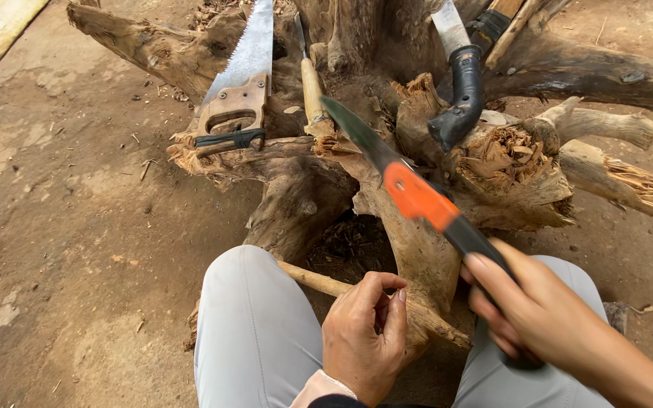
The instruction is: The person sits on the ground and saws small dry branches with a folding hand saw, holding each piece in one hand while cutting through it. Other saws and a chisel rest on a large tree stump beside them, and cut pieces are set down on the ground.
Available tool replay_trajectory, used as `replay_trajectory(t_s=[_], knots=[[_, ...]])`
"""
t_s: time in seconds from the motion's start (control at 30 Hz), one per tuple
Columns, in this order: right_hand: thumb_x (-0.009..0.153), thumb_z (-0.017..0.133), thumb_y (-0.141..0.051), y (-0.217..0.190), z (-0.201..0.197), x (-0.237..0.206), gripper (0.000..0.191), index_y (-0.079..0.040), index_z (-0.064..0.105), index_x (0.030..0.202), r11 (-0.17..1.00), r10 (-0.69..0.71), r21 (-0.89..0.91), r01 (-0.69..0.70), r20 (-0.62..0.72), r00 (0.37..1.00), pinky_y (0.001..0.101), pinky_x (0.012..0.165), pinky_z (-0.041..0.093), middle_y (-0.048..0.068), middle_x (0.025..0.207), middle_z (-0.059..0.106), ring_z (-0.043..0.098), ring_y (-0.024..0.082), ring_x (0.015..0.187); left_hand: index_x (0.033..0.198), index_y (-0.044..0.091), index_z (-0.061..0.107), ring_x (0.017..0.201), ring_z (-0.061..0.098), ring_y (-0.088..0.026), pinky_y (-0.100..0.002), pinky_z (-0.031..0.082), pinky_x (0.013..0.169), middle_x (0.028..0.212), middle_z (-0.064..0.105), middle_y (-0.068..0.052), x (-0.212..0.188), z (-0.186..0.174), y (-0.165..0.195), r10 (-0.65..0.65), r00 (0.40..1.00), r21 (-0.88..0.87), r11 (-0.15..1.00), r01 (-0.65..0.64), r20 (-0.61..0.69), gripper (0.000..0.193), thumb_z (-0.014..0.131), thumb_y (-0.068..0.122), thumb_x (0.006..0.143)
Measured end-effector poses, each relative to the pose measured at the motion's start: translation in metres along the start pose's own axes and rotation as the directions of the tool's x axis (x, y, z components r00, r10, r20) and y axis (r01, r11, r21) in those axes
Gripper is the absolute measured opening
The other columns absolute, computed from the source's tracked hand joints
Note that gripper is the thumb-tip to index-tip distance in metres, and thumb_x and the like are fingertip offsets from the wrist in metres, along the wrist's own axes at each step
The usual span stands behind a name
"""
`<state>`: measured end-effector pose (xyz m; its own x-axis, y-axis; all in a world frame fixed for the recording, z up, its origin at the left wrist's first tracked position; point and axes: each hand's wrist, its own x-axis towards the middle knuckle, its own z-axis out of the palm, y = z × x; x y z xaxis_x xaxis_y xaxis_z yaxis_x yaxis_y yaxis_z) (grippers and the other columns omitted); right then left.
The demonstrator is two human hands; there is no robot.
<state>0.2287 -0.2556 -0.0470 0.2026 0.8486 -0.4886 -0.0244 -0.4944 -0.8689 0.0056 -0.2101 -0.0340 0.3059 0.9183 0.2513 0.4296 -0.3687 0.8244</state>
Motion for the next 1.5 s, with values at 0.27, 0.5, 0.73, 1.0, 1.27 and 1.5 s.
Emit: replay_trajectory(t_s=[0.27, 0.5, 0.73, 1.0, 1.27, 1.5], knots=[[0.105, 0.054, -0.032, 0.0, -0.009, -0.017, 0.025, -0.007, 0.05, 0.109, 1.0, 0.016, -0.015, -0.016, 0.0, 1.0, 0.0352, 0.033, 0.038, 0.008, 0.058, 0.049, 0.041, 0.018, 0.036, 0.097, 0.01, 0.07, 0.06, 0.058, -0.02, -0.035, 0.047, 0.059, 0.063, 0.057, -0.004, 0.002, 0.002, 0.0, 0.038, 0.999, 0.005, 0.999, -0.038, -0.008, 0.009, 0.072, 0.011, 0.088], [0.104, 0.053, -0.036, -0.023, 0.017, 0.005, 0.036, -0.001, 0.049, 0.093, 0.997, -0.072, -0.036, 0.073, 0.007, 0.997, 0.0323, 0.037, 0.04, 0.004, 0.057, 0.045, 0.04, 0.014, 0.04, 0.097, 0.011, 0.07, 0.06, 0.058, -0.019, -0.035, 0.047, 0.059, 0.062, 0.057, -0.003, -0.002, 0.001, -0.001, 0.044, 0.998, -0.007, 0.999, -0.044, -0.039, 0.01, 0.072, 0.01, 0.087], [0.104, 0.054, -0.03, 0.039, -0.029, -0.045, 0.023, -0.009, 0.05, 0.114, 0.988, 0.15, 0.029, -0.151, 0.017, 0.988, 0.0354, 0.033, 0.035, 0.008, 0.058, 0.041, 0.041, 0.02, 0.035, 0.098, 0.011, 0.07, 0.06, 0.057, -0.019, -0.034, 0.048, 0.06, 0.061, 0.056, -0.003, 0.0, 0.002, 0.001, 0.037, 0.999, -0.014, 0.999, -0.038, -0.03, 0.011, 0.072, 0.01, 0.087], [0.105, 0.048, -0.031, -0.024, 0.024, 0.027, 0.028, -0.005, 0.051, 0.1, 0.995, -0.096, 0.018, 0.095, 0.04, 0.995, 0.032, 0.039, 0.041, 0.003, 0.059, 0.046, 0.04, 0.013, 0.041, 0.097, 0.011, 0.069, 0.061, 0.058, -0.02, -0.035, 0.047, 0.06, 0.063, 0.058, -0.003, -0.004, 0.002, -0.002, 0.062, 0.996, -0.002, 0.998, -0.063, -0.066, 0.008, 0.071, 0.011, 0.089], [0.104, 0.053, -0.029, 0.023, -0.025, -0.05, 0.023, -0.008, 0.051, 0.112, 0.986, 0.167, 0.031, -0.167, -0.019, 0.986, 0.0376, 0.034, 0.036, 0.009, 0.058, 0.044, 0.039, 0.02, 0.036, 0.098, 0.011, 0.07, 0.061, 0.059, -0.02, -0.035, 0.048, 0.059, 0.062, 0.058, -0.002, -0.002, 0.0, 0.002, 0.033, 0.999, -0.017, 0.999, -0.034, -0.04, 0.01, 0.071, 0.011, 0.088], [0.102, 0.05, -0.033, -0.036, 0.029, 0.035, 0.029, -0.005, 0.052, 0.094, 0.997, -0.07, -0.017, 0.07, 0.025, 0.997, 0.0306, 0.039, 0.039, 0.001, 0.059, 0.049, 0.042, 0.012, 0.041, 0.098, 0.01, 0.069, 0.061, 0.058, -0.022, -0.036, 0.046, 0.061, 0.066, 0.06, -0.004, -0.004, -0.001, -0.002, 0.096, 0.993, 0.005, 0.995, -0.096, -0.072, 0.008, 0.071, 0.01, 0.09]])
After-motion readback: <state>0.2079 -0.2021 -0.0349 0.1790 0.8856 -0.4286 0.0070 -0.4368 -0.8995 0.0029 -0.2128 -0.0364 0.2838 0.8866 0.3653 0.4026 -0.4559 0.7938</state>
